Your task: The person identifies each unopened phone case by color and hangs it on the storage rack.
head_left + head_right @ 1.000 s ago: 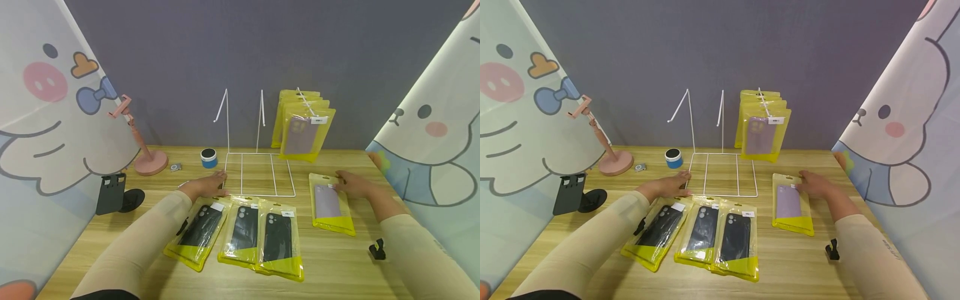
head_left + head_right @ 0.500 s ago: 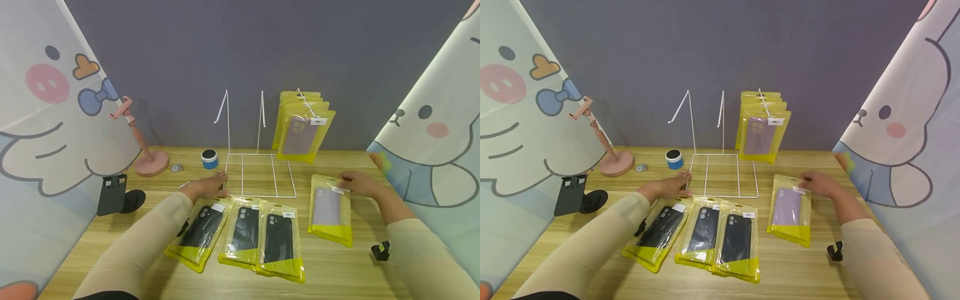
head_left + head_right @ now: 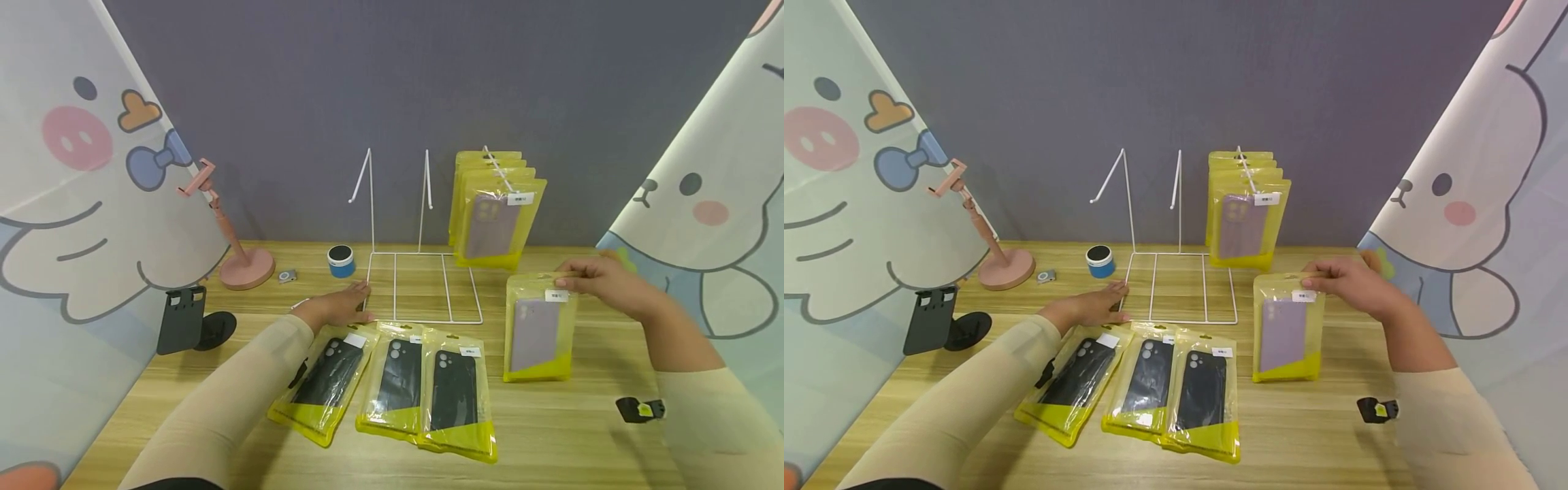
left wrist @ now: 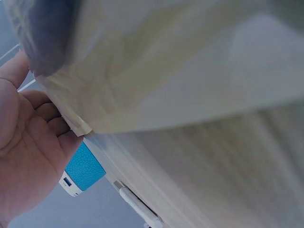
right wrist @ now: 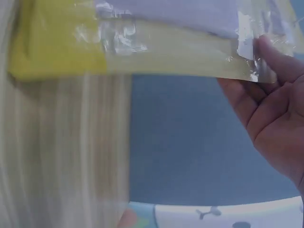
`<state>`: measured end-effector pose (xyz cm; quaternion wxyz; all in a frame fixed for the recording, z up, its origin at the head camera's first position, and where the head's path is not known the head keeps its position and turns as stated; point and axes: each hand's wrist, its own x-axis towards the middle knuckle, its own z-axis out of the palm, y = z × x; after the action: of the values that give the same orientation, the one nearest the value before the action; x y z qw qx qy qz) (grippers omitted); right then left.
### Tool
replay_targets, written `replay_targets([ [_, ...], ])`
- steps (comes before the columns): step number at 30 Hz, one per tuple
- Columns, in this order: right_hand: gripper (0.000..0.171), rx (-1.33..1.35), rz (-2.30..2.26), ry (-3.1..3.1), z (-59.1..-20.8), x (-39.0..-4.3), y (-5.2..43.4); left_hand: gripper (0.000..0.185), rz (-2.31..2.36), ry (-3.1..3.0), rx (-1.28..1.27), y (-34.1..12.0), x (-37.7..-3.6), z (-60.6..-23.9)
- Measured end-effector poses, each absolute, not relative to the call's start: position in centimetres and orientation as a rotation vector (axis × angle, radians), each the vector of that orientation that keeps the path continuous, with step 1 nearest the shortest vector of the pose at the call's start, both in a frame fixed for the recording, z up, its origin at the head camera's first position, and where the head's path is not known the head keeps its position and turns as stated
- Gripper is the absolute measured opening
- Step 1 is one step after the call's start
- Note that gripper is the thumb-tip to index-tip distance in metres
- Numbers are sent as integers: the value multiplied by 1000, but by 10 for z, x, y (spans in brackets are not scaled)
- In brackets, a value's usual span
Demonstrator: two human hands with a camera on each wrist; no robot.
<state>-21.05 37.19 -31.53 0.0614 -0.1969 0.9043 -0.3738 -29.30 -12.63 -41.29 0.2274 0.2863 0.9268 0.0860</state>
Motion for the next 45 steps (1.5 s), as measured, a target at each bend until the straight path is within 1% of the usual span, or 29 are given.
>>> replay_targets([
  [8,19,-661,-1259,2738,-282,-203,344,84,253,2550,786,-127,-292,-414],
  [11,20,-688,-1300,2797,-269,-206,334,84,250,2549,783,-127,-293,-414],
  [17,22,-631,-1297,2982,-246,-213,316,84,241,2557,785,-126,-293,-413],
  [22,23,-631,-1406,3014,-232,-220,305,83,232,2564,782,-125,-292,-410],
  [33,36,-463,-1487,3024,-225,-236,293,84,217,2559,781,-124,-294,-412],
  [38,39,-408,-1395,3059,-229,-246,291,84,215,2563,783,-125,-294,-413],
  [45,48,-324,-1250,3114,-229,-255,285,85,218,2555,761,-125,-293,-412],
])
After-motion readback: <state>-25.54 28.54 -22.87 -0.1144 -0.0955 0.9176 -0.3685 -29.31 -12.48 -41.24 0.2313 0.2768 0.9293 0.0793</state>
